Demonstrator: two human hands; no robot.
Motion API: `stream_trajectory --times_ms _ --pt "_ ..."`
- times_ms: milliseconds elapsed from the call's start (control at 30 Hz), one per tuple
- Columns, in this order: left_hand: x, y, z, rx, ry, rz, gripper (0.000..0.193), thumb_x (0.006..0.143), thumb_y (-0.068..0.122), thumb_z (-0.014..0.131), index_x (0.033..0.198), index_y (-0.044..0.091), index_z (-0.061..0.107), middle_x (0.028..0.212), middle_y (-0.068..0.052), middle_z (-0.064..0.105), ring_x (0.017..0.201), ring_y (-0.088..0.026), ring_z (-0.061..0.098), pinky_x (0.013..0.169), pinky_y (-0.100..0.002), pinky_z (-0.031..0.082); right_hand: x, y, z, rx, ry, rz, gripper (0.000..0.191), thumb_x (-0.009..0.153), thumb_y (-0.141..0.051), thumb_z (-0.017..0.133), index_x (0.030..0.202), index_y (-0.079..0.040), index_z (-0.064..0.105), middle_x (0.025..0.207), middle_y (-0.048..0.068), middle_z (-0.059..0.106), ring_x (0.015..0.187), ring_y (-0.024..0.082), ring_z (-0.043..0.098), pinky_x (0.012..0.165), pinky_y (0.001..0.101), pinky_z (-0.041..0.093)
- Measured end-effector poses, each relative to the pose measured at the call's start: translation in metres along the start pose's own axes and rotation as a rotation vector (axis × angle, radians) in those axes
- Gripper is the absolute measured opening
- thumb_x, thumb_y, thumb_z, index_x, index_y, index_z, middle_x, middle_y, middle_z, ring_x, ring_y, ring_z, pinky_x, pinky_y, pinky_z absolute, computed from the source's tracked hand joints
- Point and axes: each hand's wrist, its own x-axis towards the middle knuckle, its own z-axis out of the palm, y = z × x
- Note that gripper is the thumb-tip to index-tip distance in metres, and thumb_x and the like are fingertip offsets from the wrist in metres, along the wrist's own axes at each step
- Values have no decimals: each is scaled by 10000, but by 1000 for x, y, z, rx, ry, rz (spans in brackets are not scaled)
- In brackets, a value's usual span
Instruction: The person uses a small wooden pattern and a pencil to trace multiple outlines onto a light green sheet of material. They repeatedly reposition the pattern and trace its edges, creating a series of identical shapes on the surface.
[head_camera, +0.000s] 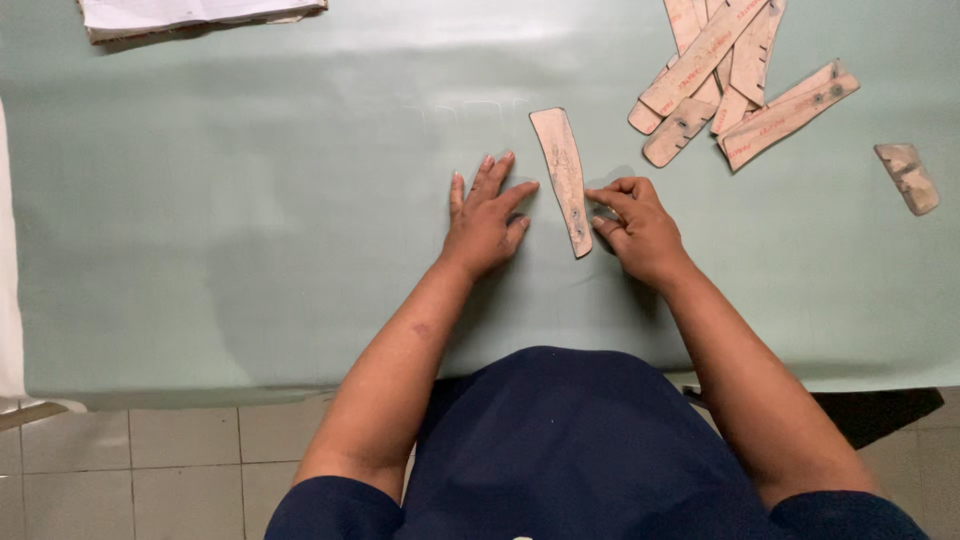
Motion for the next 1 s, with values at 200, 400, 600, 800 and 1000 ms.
stream_trajectory --times_ms 200,400,600,800,1000 --pt "-5 -13 -1 -21 70 27 406 982 236 659 1384 279 617 1700 14 367 1636 -215 266 1345 -548 105 11 9 0 63 -25 11 405 927 -138 702 1325 -212 694 1246 54 551 935 197 629 864 332 533" --pt "7 16 -3 141 -2 71 499 900 394 708 1388 364 612 1645 -86 236 1550 -342 83 1171 -700 -21 17 -3 -1 -112 -21 -4 398 892 -221 763 1286 -236 709 1204 83 554 946 244 635 820 371 521" --pt "21 15 -9 117 -42 22 481 903 430 700 1376 423 611 1668 -50 232 1566 -326 67 1205 -671 -34 31 -2 -7 -90 -70 48 346 961 -200 698 1300 -267 724 1141 45 591 939 218 635 839 362 517" --pt "20 12 -7 132 42 59 549 916 439 730 1445 387 594 1688 -37 257 1590 -308 93 1236 -641 -26 37 -2 -13 -7 -88 85 395 962 -216 695 1356 -240 690 1091 24 610 934 198 632 853 341 510" --pt "23 18 -17 105 -48 16 826 694 564 839 1444 388 542 1672 -48 228 1568 -316 67 1231 -645 -27 33 -8 -12 -111 -69 12 511 868 -294 787 1363 -241 668 1139 54 597 917 221 641 789 370 524"
